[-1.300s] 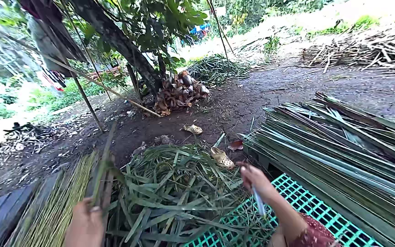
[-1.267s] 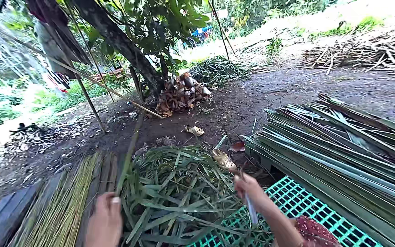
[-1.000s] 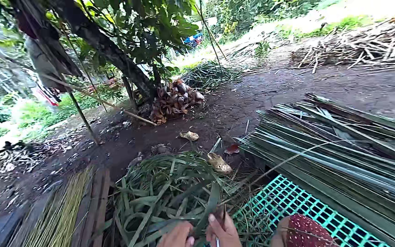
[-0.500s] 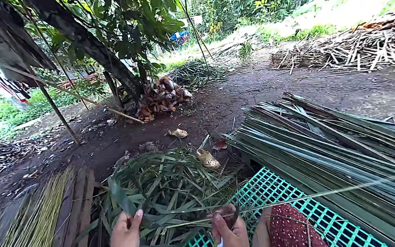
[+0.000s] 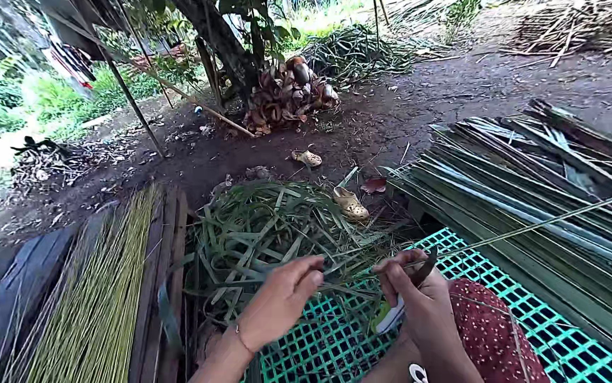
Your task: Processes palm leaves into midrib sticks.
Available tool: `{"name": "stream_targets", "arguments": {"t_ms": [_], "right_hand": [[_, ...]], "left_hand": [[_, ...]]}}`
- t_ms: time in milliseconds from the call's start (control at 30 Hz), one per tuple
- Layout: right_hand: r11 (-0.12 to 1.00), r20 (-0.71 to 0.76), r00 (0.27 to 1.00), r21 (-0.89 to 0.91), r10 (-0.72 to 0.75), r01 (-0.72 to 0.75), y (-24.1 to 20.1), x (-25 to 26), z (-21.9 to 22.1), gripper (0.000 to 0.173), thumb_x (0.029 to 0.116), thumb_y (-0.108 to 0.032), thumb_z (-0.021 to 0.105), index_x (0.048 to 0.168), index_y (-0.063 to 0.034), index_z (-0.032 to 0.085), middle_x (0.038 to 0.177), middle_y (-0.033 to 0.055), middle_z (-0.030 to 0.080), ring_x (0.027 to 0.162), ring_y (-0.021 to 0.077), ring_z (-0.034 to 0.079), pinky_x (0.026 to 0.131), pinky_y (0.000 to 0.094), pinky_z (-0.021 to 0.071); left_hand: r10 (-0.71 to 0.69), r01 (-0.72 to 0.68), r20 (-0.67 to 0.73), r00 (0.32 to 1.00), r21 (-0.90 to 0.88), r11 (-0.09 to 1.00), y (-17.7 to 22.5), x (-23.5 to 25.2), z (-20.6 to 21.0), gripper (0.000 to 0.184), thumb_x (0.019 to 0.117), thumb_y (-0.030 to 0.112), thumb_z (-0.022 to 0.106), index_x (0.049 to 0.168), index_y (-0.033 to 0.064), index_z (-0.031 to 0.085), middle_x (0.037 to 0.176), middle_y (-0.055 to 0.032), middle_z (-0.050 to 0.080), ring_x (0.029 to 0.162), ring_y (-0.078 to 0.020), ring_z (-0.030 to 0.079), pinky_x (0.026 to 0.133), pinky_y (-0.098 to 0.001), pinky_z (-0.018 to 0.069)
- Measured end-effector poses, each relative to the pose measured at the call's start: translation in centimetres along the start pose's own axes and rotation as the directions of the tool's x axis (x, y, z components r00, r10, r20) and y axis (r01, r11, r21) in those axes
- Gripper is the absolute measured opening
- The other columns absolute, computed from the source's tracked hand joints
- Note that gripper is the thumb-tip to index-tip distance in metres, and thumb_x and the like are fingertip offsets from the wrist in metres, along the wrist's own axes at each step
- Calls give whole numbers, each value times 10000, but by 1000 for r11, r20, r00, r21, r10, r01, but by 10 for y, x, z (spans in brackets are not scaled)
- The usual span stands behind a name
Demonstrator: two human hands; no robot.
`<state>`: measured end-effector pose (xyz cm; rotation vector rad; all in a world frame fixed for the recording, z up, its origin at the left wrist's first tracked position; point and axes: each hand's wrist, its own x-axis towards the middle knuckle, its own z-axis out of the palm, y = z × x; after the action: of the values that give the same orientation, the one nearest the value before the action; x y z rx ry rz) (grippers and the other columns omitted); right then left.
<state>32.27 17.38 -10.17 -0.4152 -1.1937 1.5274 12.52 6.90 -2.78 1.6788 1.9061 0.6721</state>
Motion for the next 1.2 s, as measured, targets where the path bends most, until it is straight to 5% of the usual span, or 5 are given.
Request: {"name": "stream_targets", "arguments": {"t_ms": [100,233,500,1067,1200], "right_hand": [[997,64,995,-25,74,-72,2,0,-2,179,1019,-222,578,1151,-111,528,912,-79,723,612,-49,576,542,112,469],[933,391,871,79,296,-352,1,-2,-4,727,1008,-609,447,1497,-73,394,881,-104,690,669,-17,590,615,159,500],[653,422,783,438,457,-618,-9,-20,37,362,1064,-167,427,1377,-41,559,651,-97,583,517,-12,541,505,148,479],[941,-61,946,144,318,-306,3,9,-8,380,1081,-113,277,1273,-14,589,572,-120,522,467,-18,506,486,151,482],[865,214,872,159,441,-477,-10,12,-8,379,1064,-124,321,1334,-37,572,600,-127,528,486,-26,507,496,143,476]], "left_hand": [[201,-192,-85,976,97,977,15,-4,21,295,1064,195,487,1051,33,733,845,-76,721,729,-166,688,710,-344,577],[429,-277,-295,854,441,854,9,-1,33,233,1001,160,538,923,50,728,803,-71,721,683,-185,708,607,-339,585],[748,-303,-205,631,823,480,15,-2,29,201,976,56,520,850,22,674,629,-51,565,530,-188,550,462,-273,429],[640,-259,-292,710,737,624,17,-19,25,210,989,119,530,872,50,692,653,-58,623,565,-190,628,476,-283,484],[647,-245,-285,707,760,602,17,-14,27,218,986,109,521,862,41,686,637,-60,598,531,-195,599,438,-289,448]]}}
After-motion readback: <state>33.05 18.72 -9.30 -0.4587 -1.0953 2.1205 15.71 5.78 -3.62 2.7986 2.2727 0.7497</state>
